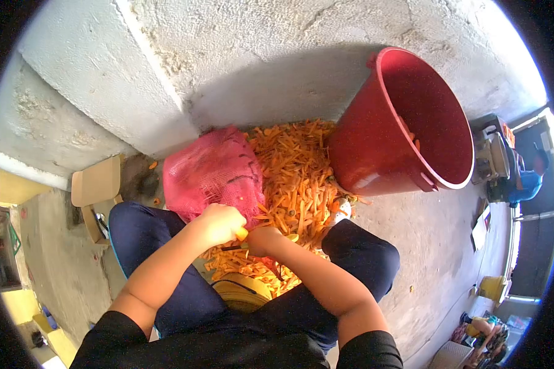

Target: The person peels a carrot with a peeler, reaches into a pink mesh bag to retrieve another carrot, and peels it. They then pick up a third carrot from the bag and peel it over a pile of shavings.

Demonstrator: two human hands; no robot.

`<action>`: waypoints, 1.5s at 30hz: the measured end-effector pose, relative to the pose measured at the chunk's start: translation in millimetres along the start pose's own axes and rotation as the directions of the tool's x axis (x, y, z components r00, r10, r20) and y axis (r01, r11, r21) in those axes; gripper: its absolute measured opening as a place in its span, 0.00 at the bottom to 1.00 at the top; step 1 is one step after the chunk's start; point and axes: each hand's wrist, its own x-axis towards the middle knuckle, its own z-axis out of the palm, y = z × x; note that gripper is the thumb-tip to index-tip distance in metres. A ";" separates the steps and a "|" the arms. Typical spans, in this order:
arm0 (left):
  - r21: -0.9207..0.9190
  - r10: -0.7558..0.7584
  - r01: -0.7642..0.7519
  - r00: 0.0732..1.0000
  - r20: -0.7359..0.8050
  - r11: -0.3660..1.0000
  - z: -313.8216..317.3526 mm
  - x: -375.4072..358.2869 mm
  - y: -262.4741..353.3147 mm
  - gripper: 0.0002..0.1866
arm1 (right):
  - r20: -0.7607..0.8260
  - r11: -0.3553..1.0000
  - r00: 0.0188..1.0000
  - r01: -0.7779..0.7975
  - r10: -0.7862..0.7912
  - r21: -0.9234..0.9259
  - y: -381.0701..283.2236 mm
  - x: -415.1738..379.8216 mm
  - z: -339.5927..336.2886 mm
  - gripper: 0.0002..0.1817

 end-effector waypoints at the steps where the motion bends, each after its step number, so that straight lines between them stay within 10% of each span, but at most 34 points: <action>1: 0.039 0.083 -0.082 0.996 -0.012 0.996 -8.8 10.1 7.3 0.08 | -0.084 0.998 0.995 0.062 -0.059 0.031 25.2 35.6 37.3 0.16; 3: 0.041 0.239 -0.238 0.971 -0.030 0.971 -61.1 35.6 41.5 0.09 | -0.090 0.977 0.990 0.091 -0.110 -0.190 15.5 23.4 26.5 0.18; 5: 0.151 0.419 -0.456 0.573 -0.705 0.877 -116.3 52.3 77.5 0.16 | -0.228 0.975 0.955 0.157 -0.191 -0.160 34.2 43.7 46.4 0.15; 6: 0.254 0.377 -0.496 0.164 -0.912 0.830 -147.5 60.0 94.7 0.16 | -0.297 0.966 0.926 0.185 -0.233 -0.181 41.2 49.4 49.0 0.14; 8: 0.274 0.289 -0.543 -0.059 -0.955 0.794 -185.5 56.8 108.5 0.15 | -0.343 0.963 0.910 0.167 -0.234 -0.213 43.6 41.6 37.2 0.13; 10: 0.219 0.207 -0.526 -0.083 -0.975 0.822 -193.1 37.9 103.9 0.15 | -0.235 0.983 0.969 0.034 -0.076 -0.179 18.1 -14.6 -17.4 0.13; 12: 0.118 0.140 -0.403 0.026 -0.990 0.908 -169.9 24.3 75.9 0.12 | -0.244 0.992 0.970 -0.023 -0.007 -0.123 8.3 -59.8 -51.7 0.13; 14: -0.205 -0.115 -0.221 0.362 -0.925 0.954 -121.1 19.0 24.2 0.09 | -0.352 0.999 0.935 0.024 -0.033 -0.029 15.1 -87.9 -67.9 0.11; 16: -0.341 -0.384 0.209 0.699 -0.603 0.917 -43.4 9.2 -44.9 0.12 | -0.444 0.991 0.891 -0.035 0.091 0.133 16.9 -119.4 -81.6 0.11; 18: -0.162 -0.563 0.565 0.824 0.062 0.809 40.7 1.0 -107.7 0.18 | -0.537 1.000 0.843 -0.029 0.029 0.009 22.0 -138.9 -93.1 0.15; 24: -0.282 -0.435 0.537 0.829 0.352 0.795 238.7 33.4 -172.3 0.16 | -0.443 0.996 0.893 -0.060 0.080 0.059 35.7 -124.4 -93.2 0.12; 30: -0.674 -0.723 0.428 0.651 -0.231 0.602 207.2 74.1 -167.6 0.11 | -0.549 0.971 0.810 -0.096 0.204 0.220 74.4 -57.1 -104.0 0.09; 36: -0.603 -0.824 0.582 0.506 -0.256 0.545 242.5 95.5 -200.8 0.13 | -0.383 0.986 0.910 -0.120 0.157 0.118 85.3 -32.0 -111.3 0.14; 42: -0.278 -0.661 0.756 0.654 0.368 0.593 247.5 73.0 -178.6 0.16 | -0.319 0.981 0.936 -0.096 0.146 0.166 90.9 -17.4 -122.1 0.14; 45: -0.241 -0.550 0.663 0.733 0.401 0.708 270.4 82.2 -173.5 0.17 | -0.314 0.980 0.938 -0.090 0.144 0.180 89.8 -11.6 -124.6 0.14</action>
